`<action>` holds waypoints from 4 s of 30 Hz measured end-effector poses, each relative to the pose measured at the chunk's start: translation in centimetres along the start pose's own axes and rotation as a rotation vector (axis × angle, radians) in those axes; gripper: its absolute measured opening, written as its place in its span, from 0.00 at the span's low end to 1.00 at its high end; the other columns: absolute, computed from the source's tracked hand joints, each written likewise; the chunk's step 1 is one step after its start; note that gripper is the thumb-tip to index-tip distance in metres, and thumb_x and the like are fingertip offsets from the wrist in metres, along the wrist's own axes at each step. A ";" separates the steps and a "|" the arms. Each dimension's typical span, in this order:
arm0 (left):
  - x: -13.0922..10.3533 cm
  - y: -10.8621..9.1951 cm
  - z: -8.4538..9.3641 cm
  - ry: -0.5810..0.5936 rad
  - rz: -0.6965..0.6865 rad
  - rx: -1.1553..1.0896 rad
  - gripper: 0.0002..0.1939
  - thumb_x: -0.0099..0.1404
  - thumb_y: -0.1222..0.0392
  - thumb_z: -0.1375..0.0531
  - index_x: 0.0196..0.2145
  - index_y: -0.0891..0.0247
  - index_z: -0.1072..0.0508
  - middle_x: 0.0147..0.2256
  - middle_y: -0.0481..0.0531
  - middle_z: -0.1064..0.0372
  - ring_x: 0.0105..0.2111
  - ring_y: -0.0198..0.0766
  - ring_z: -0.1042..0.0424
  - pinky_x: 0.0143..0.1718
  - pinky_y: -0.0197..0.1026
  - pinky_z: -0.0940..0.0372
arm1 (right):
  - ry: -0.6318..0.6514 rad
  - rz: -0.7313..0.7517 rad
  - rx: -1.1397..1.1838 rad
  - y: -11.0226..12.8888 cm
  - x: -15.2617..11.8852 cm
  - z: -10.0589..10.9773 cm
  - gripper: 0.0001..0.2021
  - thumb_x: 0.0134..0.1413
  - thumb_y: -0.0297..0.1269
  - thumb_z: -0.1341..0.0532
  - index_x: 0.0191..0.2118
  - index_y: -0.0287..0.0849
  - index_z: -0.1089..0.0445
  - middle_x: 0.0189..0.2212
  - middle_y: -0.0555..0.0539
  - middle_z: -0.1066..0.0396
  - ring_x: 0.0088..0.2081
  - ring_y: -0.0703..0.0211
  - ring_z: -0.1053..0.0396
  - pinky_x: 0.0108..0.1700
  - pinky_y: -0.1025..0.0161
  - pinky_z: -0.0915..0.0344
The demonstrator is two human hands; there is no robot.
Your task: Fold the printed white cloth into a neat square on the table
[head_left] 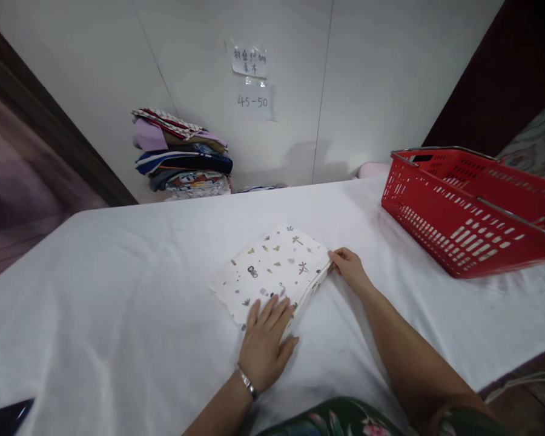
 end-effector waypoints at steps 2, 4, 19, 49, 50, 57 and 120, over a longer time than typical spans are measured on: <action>0.0 0.0 0.0 0.004 0.002 -0.002 0.26 0.64 0.55 0.48 0.59 0.58 0.43 0.58 0.53 0.43 0.60 0.48 0.49 0.60 0.60 0.58 | -0.013 0.038 -0.025 -0.2 0.2 0.1 0.15 0.44 0.50 0.39 0.26 0.42 0.35 0.16 0.54 0.38 0.16 0.66 0.44 0.19 0.67 0.47; 0.1 0.0 -0.1 0.007 0.002 -0.004 0.26 0.64 0.55 0.48 0.59 0.59 0.43 0.58 0.53 0.43 0.60 0.49 0.49 0.60 0.60 0.58 | -0.051 0.093 -0.095 -0.2 0.5 0.3 0.15 0.44 0.51 0.40 0.26 0.42 0.34 0.16 0.53 0.37 0.18 0.65 0.43 0.21 0.66 0.47; 0.5 0.1 0.7 0.001 0.085 -0.188 0.20 0.64 0.51 0.47 0.53 0.57 0.34 0.54 0.53 0.36 0.58 0.47 0.44 0.59 0.59 0.54 | -0.183 0.288 -0.257 2.4 -1.2 1.5 0.15 0.51 0.48 0.46 0.34 0.42 0.30 0.28 0.49 0.30 0.30 0.59 0.36 0.34 0.64 0.39; 9.9 0.6 -0.6 0.226 0.474 -0.191 0.11 0.60 0.52 0.44 0.37 0.57 0.27 0.38 0.49 0.31 0.36 0.37 0.31 0.34 0.37 0.40 | 0.267 0.626 -0.772 3.9 -2.3 -1.2 0.13 0.54 0.31 0.45 0.40 0.52 0.27 0.47 0.51 0.33 0.45 0.60 0.34 0.39 0.65 0.38; 10.0 0.6 -0.7 0.228 0.466 -0.180 0.11 0.60 0.51 0.43 0.36 0.57 0.27 0.38 0.49 0.31 0.35 0.37 0.31 0.34 0.38 0.40 | 0.269 0.622 -0.770 3.8 -2.3 -1.2 0.12 0.54 0.32 0.45 0.40 0.53 0.27 0.47 0.51 0.33 0.44 0.60 0.33 0.38 0.65 0.37; 10.3 0.7 -0.7 0.244 0.487 -0.199 0.11 0.63 0.54 0.48 0.34 0.58 0.26 0.37 0.49 0.31 0.36 0.36 0.32 0.34 0.37 0.41 | 0.246 0.611 -0.743 3.3 -2.1 -1.4 0.11 0.56 0.34 0.46 0.39 0.52 0.27 0.46 0.51 0.32 0.43 0.61 0.32 0.39 0.65 0.36; 10.4 -2.0 -1.7 0.383 0.247 0.088 0.12 0.67 0.60 0.53 0.42 0.61 0.33 0.42 0.54 0.35 0.42 0.41 0.34 0.39 0.43 0.37 | -0.049 0.608 -0.560 3.8 -2.6 -1.1 0.17 0.54 0.36 0.48 0.49 0.41 0.33 0.52 0.41 0.37 0.54 0.52 0.41 0.56 0.53 0.43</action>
Point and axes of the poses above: each hand's wrist, its own x-axis towards the middle knuckle, its own z-axis out of the back of the hand, y = z × x, the point moved 5 cm from there along x, towards the middle knuckle
